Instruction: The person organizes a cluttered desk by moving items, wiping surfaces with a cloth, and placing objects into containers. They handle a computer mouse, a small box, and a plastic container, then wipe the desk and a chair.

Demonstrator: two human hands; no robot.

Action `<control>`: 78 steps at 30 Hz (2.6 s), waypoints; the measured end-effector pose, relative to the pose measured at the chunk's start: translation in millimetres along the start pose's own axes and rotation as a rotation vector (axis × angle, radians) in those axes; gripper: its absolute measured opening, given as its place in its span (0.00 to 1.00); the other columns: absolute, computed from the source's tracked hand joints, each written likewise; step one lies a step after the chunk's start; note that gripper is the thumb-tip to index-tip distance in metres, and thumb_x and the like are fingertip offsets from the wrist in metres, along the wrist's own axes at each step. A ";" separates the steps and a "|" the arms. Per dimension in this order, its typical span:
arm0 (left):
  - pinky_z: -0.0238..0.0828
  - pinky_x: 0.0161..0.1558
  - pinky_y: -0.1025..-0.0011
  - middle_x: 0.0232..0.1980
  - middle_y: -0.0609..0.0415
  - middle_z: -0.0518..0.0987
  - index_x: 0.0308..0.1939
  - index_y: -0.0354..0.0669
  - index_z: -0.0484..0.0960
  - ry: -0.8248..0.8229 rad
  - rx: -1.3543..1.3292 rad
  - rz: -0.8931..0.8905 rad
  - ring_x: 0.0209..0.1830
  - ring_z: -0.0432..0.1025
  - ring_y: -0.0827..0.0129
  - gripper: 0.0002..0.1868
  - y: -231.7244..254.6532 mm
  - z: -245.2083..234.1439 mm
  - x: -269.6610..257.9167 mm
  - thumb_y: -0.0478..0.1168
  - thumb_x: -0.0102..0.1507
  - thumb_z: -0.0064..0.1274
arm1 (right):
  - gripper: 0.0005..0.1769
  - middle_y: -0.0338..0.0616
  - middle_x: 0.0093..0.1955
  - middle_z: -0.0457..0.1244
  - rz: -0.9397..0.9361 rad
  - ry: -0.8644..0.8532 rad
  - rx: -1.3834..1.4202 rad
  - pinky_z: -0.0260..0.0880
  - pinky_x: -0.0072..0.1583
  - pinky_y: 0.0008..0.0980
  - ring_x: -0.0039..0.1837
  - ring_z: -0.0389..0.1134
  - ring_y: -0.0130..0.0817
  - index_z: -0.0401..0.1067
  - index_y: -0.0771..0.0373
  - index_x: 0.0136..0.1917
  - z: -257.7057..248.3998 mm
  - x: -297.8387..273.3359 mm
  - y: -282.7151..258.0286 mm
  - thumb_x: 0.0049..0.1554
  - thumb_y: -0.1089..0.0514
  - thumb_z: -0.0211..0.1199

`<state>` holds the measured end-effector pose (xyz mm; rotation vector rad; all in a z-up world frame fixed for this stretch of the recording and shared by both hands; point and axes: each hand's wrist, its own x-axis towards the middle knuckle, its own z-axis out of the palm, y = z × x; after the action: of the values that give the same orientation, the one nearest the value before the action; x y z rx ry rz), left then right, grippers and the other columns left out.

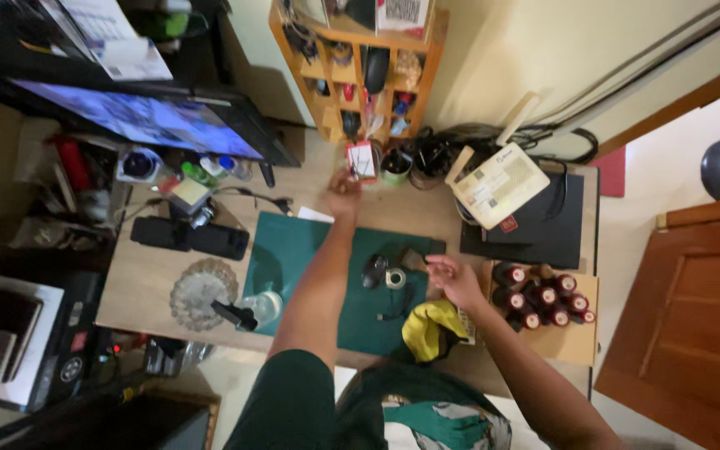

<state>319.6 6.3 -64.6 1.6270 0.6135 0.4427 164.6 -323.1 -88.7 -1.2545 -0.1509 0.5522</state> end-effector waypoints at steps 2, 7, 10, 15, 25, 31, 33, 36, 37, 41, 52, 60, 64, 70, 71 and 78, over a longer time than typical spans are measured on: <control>0.74 0.41 0.65 0.43 0.49 0.84 0.49 0.42 0.81 0.009 0.090 0.052 0.41 0.79 0.60 0.10 -10.7 -13.6 -11.9 0.43 0.68 0.55 | 0.23 0.37 0.49 0.67 0.016 0.023 -0.096 0.66 0.47 0.24 0.48 0.67 0.23 0.72 0.64 0.65 -3.0 4.4 1.6 0.56 0.67 0.64; 0.75 0.46 0.64 0.43 0.47 0.85 0.48 0.41 0.83 -0.040 0.357 0.243 0.45 0.80 0.56 0.13 -26.2 -60.9 -94.1 0.46 0.69 0.54 | 0.14 0.41 0.47 0.72 -0.046 0.144 -0.649 0.72 0.51 0.25 0.49 0.73 0.24 0.77 0.65 0.59 2.2 13.9 5.0 0.60 0.63 0.63; 0.72 0.57 0.57 0.53 0.43 0.82 0.60 0.47 0.81 -0.313 0.459 0.157 0.54 0.76 0.48 0.21 -23.3 -91.4 -169.6 0.47 0.64 0.58 | 0.17 0.52 0.45 0.70 -0.003 0.039 -0.737 0.73 0.50 0.34 0.47 0.72 0.36 0.76 0.65 0.58 29.0 18.4 7.7 0.55 0.61 0.67; 0.65 0.59 0.47 0.74 0.42 0.64 0.70 0.65 0.72 -0.550 0.864 0.336 0.67 0.63 0.37 0.40 -21.0 -105.2 -225.7 0.43 0.54 0.66 | 0.38 0.64 0.58 0.63 -0.263 -0.017 -1.358 0.70 0.57 0.53 0.60 0.64 0.64 0.72 0.63 0.62 85.9 19.3 1.4 0.37 0.56 0.76; 0.64 0.64 0.51 0.69 0.43 0.68 0.72 0.62 0.68 -0.241 0.772 0.362 0.63 0.65 0.41 0.40 -46.6 -141.7 -231.5 0.34 0.56 0.62 | 0.32 0.56 0.58 0.67 -0.033 -0.252 -1.350 0.69 0.61 0.49 0.61 0.66 0.57 0.73 0.61 0.58 70.0 47.1 -1.2 0.44 0.46 0.77; 0.65 0.62 0.51 0.68 0.45 0.69 0.70 0.62 0.69 -0.087 0.752 0.244 0.61 0.66 0.43 0.39 -30.8 -174.2 -236.4 0.34 0.57 0.62 | 0.36 0.51 0.57 0.67 -0.008 -0.027 -0.810 0.73 0.54 0.40 0.53 0.73 0.46 0.70 0.61 0.61 82.9 77.5 -67.1 0.42 0.47 0.74; 0.65 0.62 0.51 0.68 0.45 0.69 0.70 0.62 0.69 -0.071 0.742 0.251 0.61 0.66 0.43 0.38 -28.0 -177.7 -240.2 0.34 0.57 0.62 | 0.36 0.53 0.54 0.67 -0.216 0.099 -0.987 0.71 0.54 0.44 0.52 0.71 0.49 0.70 0.63 0.62 98.7 98.5 -97.2 0.44 0.48 0.75; 0.65 0.61 0.50 0.67 0.45 0.69 0.68 0.61 0.70 -0.068 0.753 0.254 0.61 0.66 0.42 0.37 -24.6 -180.8 -240.5 0.34 0.56 0.63 | 0.32 0.54 0.53 0.67 -0.610 0.157 -1.237 0.69 0.56 0.49 0.54 0.68 0.54 0.72 0.64 0.62 124.2 137.4 -137.1 0.46 0.52 0.73; 0.65 0.61 0.50 0.67 0.45 0.69 0.67 0.61 0.71 -0.060 0.756 0.243 0.61 0.66 0.42 0.38 -23.9 -178.9 -239.3 0.35 0.54 0.64 | 0.30 0.54 0.53 0.67 -0.755 0.153 -1.314 0.69 0.57 0.50 0.56 0.67 0.55 0.73 0.64 0.61 131.1 149.8 -146.6 0.46 0.54 0.72; 0.66 0.59 0.49 0.67 0.48 0.71 0.67 0.63 0.72 -0.084 0.785 0.143 0.61 0.67 0.45 0.36 -22.8 -178.2 -234.6 0.37 0.56 0.66 | 0.23 0.54 0.53 0.68 -0.626 -0.017 -1.705 0.70 0.55 0.49 0.57 0.67 0.52 0.73 0.63 0.55 150.2 199.5 -158.1 0.45 0.56 0.69; 0.64 0.62 0.51 0.62 0.43 0.74 0.72 0.54 0.65 -0.080 0.648 0.077 0.60 0.67 0.41 0.45 -25.4 -187.1 -227.4 0.37 0.53 0.69 | 0.12 0.46 0.48 0.69 -0.750 0.139 -1.898 0.66 0.57 0.50 0.57 0.67 0.44 0.77 0.64 0.50 145.2 272.9 -124.2 0.56 0.57 0.60; 0.68 0.66 0.58 0.66 0.41 0.75 0.70 0.44 0.67 -0.102 0.381 0.234 0.65 0.71 0.47 0.44 -33.2 -190.5 -226.4 0.34 0.51 0.70 | 0.10 0.47 0.42 0.69 -0.154 -0.160 -1.457 0.69 0.51 0.47 0.47 0.70 0.46 0.76 0.54 0.40 146.3 199.8 -94.4 0.61 0.51 0.59; 0.69 0.65 0.60 0.65 0.42 0.76 0.71 0.42 0.67 -0.070 0.308 0.151 0.64 0.73 0.50 0.45 -21.1 -195.9 -235.6 0.33 0.51 0.69 | 0.03 0.46 0.39 0.68 -0.113 -0.503 -1.468 0.70 0.48 0.48 0.47 0.71 0.48 0.77 0.54 0.37 118.3 106.3 -52.5 0.48 0.56 0.65; 0.68 0.65 0.58 0.67 0.42 0.74 0.71 0.41 0.67 -0.028 0.394 0.157 0.66 0.70 0.49 0.44 -10.0 -209.7 -257.4 0.35 0.52 0.70 | 0.32 0.59 0.64 0.58 -0.285 -0.310 -1.532 0.68 0.57 0.52 0.63 0.62 0.59 0.74 0.51 0.67 122.8 -10.4 -10.3 0.48 0.65 0.64; 0.66 0.65 0.56 0.67 0.41 0.73 0.71 0.41 0.67 -0.016 0.434 0.179 0.67 0.68 0.48 0.43 -11.1 -210.9 -260.3 0.35 0.53 0.70 | 0.35 0.60 0.69 0.55 -0.337 -0.325 -1.511 0.68 0.56 0.53 0.65 0.60 0.60 0.74 0.50 0.67 128.3 -19.9 -3.2 0.46 0.66 0.64; 0.67 0.64 0.54 0.65 0.40 0.71 0.73 0.48 0.63 -0.036 0.584 -0.007 0.63 0.69 0.43 0.49 -38.5 -222.2 -279.3 0.40 0.51 0.70 | 0.17 0.48 0.56 0.63 -0.476 -0.261 -1.397 0.68 0.65 0.52 0.63 0.65 0.51 0.76 0.54 0.48 114.3 -7.6 34.5 0.44 0.61 0.73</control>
<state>-39.2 9.9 -53.0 2.1781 0.7662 0.2350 101.3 -221.7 -82.6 -2.3714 -1.1724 0.1200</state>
